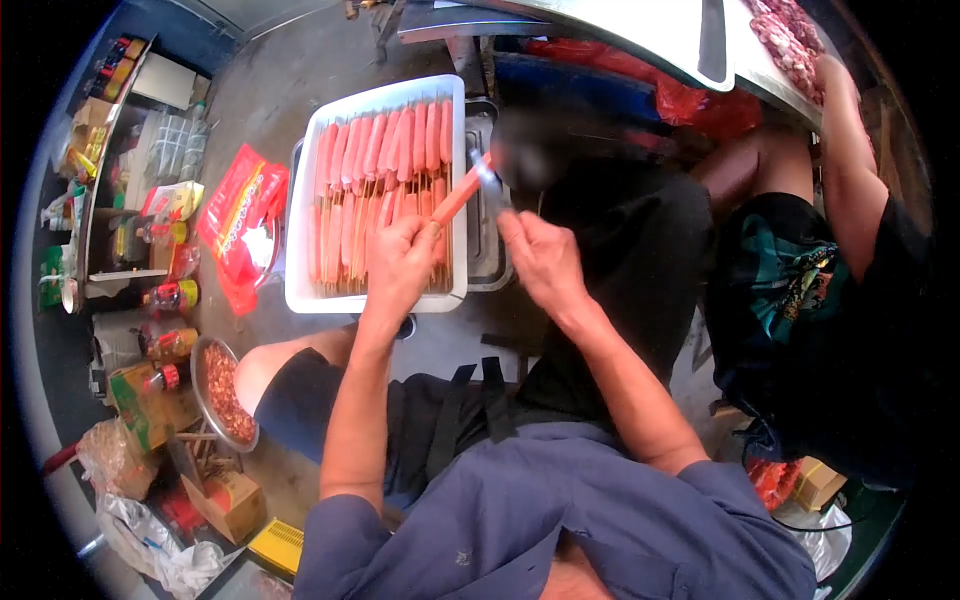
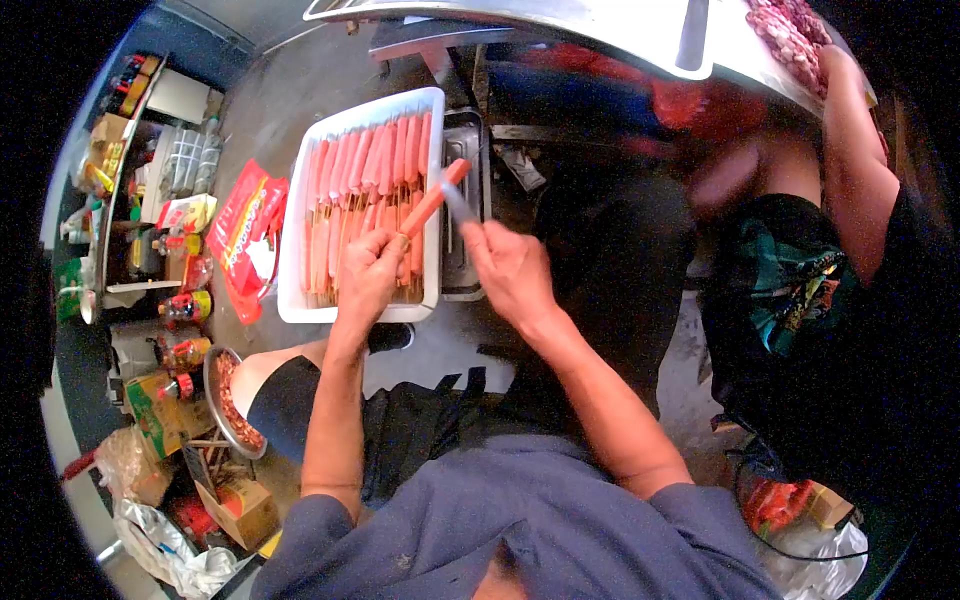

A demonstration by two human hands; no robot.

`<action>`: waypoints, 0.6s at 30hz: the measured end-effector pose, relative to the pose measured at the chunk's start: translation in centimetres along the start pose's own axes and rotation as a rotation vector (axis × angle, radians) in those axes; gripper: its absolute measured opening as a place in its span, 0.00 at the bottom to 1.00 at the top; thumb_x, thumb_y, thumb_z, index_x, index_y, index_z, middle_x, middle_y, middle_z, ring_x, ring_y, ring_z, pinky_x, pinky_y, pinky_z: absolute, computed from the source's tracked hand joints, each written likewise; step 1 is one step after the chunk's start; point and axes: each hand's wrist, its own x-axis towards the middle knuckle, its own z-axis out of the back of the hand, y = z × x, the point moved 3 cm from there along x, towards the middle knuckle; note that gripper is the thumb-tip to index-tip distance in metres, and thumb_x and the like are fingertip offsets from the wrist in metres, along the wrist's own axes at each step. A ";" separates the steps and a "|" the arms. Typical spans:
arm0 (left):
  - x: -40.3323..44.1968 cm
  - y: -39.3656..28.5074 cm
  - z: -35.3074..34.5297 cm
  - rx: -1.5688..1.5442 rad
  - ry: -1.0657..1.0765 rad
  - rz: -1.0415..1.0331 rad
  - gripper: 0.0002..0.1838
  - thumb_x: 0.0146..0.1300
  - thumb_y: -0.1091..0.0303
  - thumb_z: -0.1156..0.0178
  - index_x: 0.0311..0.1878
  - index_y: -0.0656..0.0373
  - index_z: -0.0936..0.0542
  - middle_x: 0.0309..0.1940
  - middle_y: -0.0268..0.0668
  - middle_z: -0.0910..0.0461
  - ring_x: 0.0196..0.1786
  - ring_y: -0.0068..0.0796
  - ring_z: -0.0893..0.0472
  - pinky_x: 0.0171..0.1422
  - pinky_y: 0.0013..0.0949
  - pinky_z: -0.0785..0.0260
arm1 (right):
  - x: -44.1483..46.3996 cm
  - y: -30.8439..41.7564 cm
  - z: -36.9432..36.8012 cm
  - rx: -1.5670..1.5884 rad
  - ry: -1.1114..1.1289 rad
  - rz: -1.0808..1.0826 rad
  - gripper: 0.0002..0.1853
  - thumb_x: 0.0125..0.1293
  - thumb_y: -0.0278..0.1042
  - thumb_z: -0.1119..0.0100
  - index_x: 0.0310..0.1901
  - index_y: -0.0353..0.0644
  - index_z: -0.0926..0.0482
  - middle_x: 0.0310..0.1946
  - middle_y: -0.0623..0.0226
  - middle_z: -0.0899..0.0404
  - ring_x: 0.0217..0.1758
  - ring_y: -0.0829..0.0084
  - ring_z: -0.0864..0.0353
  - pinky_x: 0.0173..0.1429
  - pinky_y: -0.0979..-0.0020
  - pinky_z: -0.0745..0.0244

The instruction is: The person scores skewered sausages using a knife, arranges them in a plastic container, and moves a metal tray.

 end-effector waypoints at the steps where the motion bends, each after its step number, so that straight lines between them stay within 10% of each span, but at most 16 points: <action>1: 0.1 0.5 -0.5 -0.057 0.024 0.010 0.12 0.70 0.69 0.43 0.30 0.64 0.20 0.18 0.27 0.26 0.22 0.15 0.31 0.26 0.25 0.40 | -0.2 -0.6 -0.7 -0.057 0.042 0.049 0.21 0.73 0.43 0.43 0.28 0.33 0.28 0.16 0.62 0.38 0.21 0.74 0.41 0.25 0.66 0.37; 4: 0.5 1.4 -1.3 -0.139 0.061 0.027 0.13 0.71 0.68 0.44 0.30 0.63 0.20 0.19 0.27 0.26 0.22 0.14 0.30 0.26 0.23 0.39 | -0.3 0.4 -0.6 -0.091 0.098 -0.001 0.23 0.73 0.50 0.46 0.28 0.36 0.24 0.21 0.46 0.26 0.24 0.46 0.26 0.29 0.55 0.32; 18: -0.3 0.1 -2.5 -0.123 0.053 -0.002 0.12 0.68 0.69 0.42 0.30 0.67 0.21 0.16 0.35 0.29 0.21 0.18 0.30 0.24 0.32 0.39 | -0.2 0.2 -0.8 -0.273 0.119 0.079 0.24 0.73 0.51 0.49 0.28 0.37 0.23 0.22 0.46 0.23 0.28 0.43 0.21 0.31 0.50 0.28</action>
